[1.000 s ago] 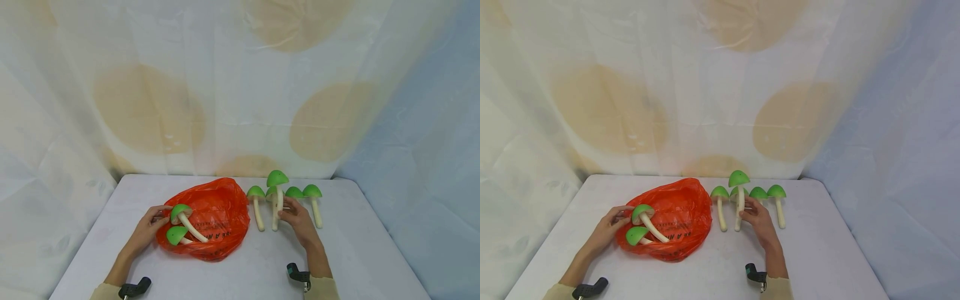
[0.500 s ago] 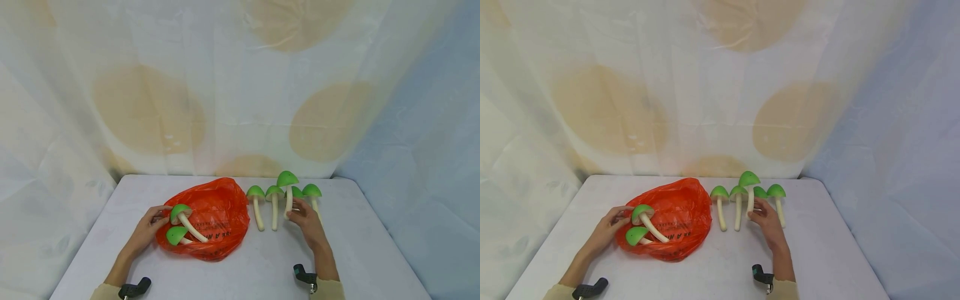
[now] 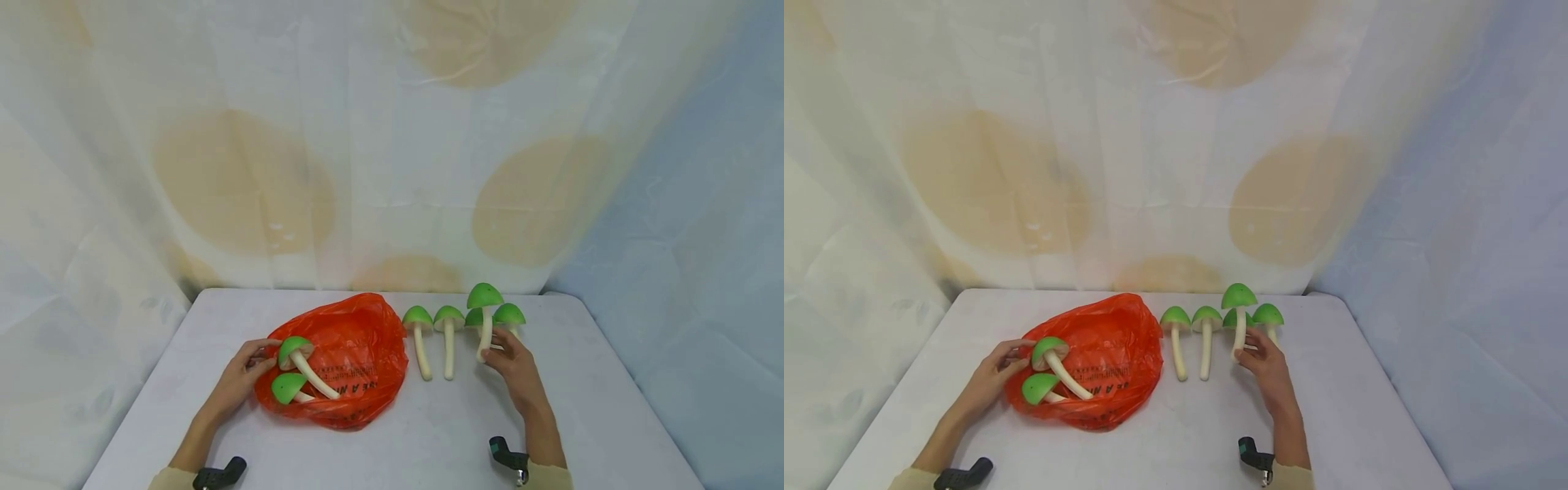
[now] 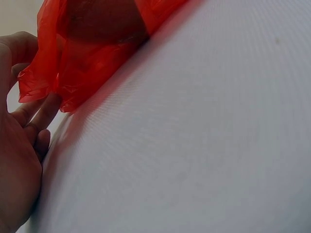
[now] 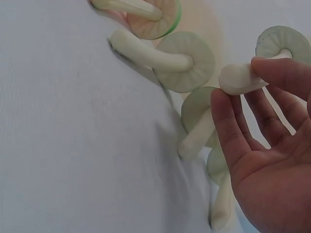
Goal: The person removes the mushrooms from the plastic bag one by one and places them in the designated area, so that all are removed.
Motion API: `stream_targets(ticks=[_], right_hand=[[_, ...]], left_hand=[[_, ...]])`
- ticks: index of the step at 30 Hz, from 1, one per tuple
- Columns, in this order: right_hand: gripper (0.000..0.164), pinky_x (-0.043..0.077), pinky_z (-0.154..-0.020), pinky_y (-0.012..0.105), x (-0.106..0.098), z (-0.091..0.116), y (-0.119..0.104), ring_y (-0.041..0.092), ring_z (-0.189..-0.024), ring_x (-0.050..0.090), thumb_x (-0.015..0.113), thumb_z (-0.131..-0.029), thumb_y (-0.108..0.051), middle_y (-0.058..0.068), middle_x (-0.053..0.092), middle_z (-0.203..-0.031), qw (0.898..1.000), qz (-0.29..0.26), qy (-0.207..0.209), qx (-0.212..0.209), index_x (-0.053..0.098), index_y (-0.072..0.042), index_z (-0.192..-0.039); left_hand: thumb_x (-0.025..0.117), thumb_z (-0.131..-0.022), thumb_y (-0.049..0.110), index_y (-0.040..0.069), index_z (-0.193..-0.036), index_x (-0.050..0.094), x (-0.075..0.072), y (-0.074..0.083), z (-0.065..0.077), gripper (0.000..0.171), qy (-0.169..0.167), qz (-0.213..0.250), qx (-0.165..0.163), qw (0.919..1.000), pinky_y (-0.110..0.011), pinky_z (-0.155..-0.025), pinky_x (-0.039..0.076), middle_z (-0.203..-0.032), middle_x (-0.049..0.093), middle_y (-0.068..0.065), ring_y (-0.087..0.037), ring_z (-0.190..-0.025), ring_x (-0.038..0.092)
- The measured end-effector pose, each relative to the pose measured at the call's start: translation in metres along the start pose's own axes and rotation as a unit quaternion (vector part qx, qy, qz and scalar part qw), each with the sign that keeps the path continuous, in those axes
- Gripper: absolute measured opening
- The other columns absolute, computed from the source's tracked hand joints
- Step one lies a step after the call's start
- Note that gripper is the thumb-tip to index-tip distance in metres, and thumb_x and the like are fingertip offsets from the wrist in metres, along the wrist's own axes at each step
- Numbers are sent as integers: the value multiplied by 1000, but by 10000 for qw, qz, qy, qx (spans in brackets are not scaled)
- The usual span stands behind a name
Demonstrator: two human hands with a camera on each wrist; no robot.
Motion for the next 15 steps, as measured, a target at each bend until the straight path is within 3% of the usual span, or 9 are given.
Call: stream_targets(ticks=[15], right_hand=[[59, 52, -89, 23, -30, 8, 9, 12, -114, 59, 67, -97, -18, 12, 48, -138, 9995, 279, 146, 47, 42, -10, -150]], left_hand=[[61, -101, 35, 29, -134, 59, 1, 0, 0, 33, -5, 44, 65, 10000, -29, -94, 43, -133, 54, 3, -14, -113, 53]])
Point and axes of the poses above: each hand's wrist, its own z-axis away from the middle knuckle, its own x-axis out of the palm, y = z × x, the point moved 10 cm from there along -z, towards the middle knuckle
